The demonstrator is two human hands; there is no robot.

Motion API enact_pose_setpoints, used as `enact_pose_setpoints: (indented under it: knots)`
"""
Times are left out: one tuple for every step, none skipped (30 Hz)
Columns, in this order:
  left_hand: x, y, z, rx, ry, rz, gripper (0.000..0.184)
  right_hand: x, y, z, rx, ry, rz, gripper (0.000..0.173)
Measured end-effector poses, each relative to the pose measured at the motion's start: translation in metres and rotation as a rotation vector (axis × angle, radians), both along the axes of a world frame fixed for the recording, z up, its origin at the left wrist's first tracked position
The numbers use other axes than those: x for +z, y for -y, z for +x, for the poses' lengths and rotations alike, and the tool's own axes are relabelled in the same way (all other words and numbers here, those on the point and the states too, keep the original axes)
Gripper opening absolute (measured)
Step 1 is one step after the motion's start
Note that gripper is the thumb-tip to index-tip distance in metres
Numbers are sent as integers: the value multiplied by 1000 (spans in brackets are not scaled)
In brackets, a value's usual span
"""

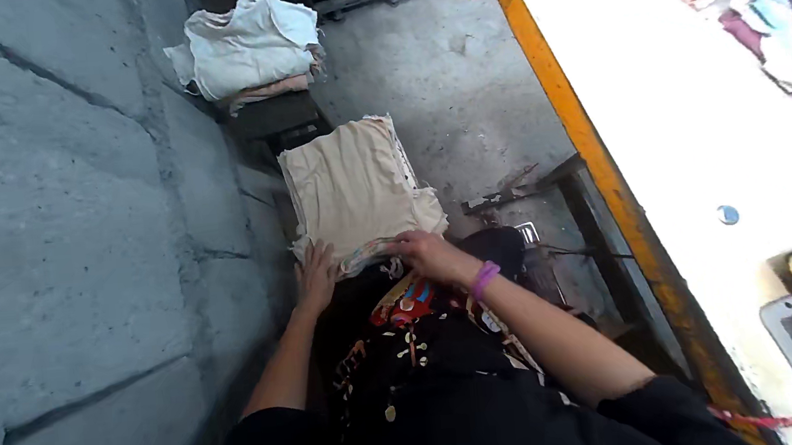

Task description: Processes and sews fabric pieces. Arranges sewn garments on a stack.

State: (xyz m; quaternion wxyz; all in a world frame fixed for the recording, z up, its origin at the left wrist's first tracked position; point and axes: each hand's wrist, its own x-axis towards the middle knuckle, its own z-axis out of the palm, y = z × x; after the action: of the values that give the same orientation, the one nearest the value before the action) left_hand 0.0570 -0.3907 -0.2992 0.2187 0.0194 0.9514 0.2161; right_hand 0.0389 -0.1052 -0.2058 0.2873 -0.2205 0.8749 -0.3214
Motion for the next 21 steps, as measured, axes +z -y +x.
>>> enact_pose_setpoints:
  knots:
    - [-2, 2, -6, -14, 2, -4, 52, -12, 9, -8, 24, 44, 65, 39]
    - [-3, 4, -12, -19, -9, 5, 51, -23, 13, -16, 38, 96, 134, 40]
    - [-4, 6, -20, -19, -12, 17, 51, -31, 12, -24, 34, 146, 176, 41]
    - [-4, 9, -26, -21, -8, 28, 51, -35, 10, -30, 19, 191, 188, 40]
    - [-4, 11, -32, -18, -5, 45, 50, -34, 6, -36, 0, 222, 179, 38]
    - [-3, 12, -39, -10, 1, 62, 49, -31, 3, -43, -9, 236, 172, 36]
    - [-2, 12, -44, 9, -1, 86, 47, -30, 0, -49, -3, 253, 173, 36]
    - [2, 9, -46, 39, -33, 116, 43, -29, -1, -53, 11, 274, 184, 36]
    - [6, 4, -48, 62, -108, 145, 37, -30, -1, -55, 26, 290, 197, 35]
    - [12, -5, -48, 71, -224, 180, 31, -31, 0, -58, 31, 288, 200, 34]
    - [17, -18, -46, 69, -340, 248, 27, -31, 1, -59, 28, 271, 195, 32]
    - [20, -33, -43, 41, -413, 326, 26, -29, 2, -60, 23, 261, 188, 30]
    - [23, -49, -40, -7, -427, 405, 28, -27, 4, -62, 14, 255, 180, 27]
    - [24, -65, -37, -61, -388, 478, 30, -24, 4, -64, 5, 243, 169, 25]
    - [25, -78, -34, -109, -310, 520, 31, -22, 5, -65, -3, 220, 151, 22]
    - [24, -87, -33, -130, -217, 543, 32, -19, 5, -66, -15, 177, 127, 20]
    - [23, -94, -34, -102, -159, 573, 29, -16, 4, -67, -28, 89, 100, 20]
    - [23, -97, -35, -33, -123, 614, 23, -13, 2, -66, -55, -51, 63, 23]
    - [25, -98, -37, 53, -86, 658, 20, -10, 3, -65, -99, -213, 17, 26]
    - [27, -96, -39, 126, -89, 699, 19, -8, 4, -63, -139, -358, -29, 26]
    - [30, -91, -41, 180, -80, 734, 19, -8, 8, -59, -159, -458, -86, 23]
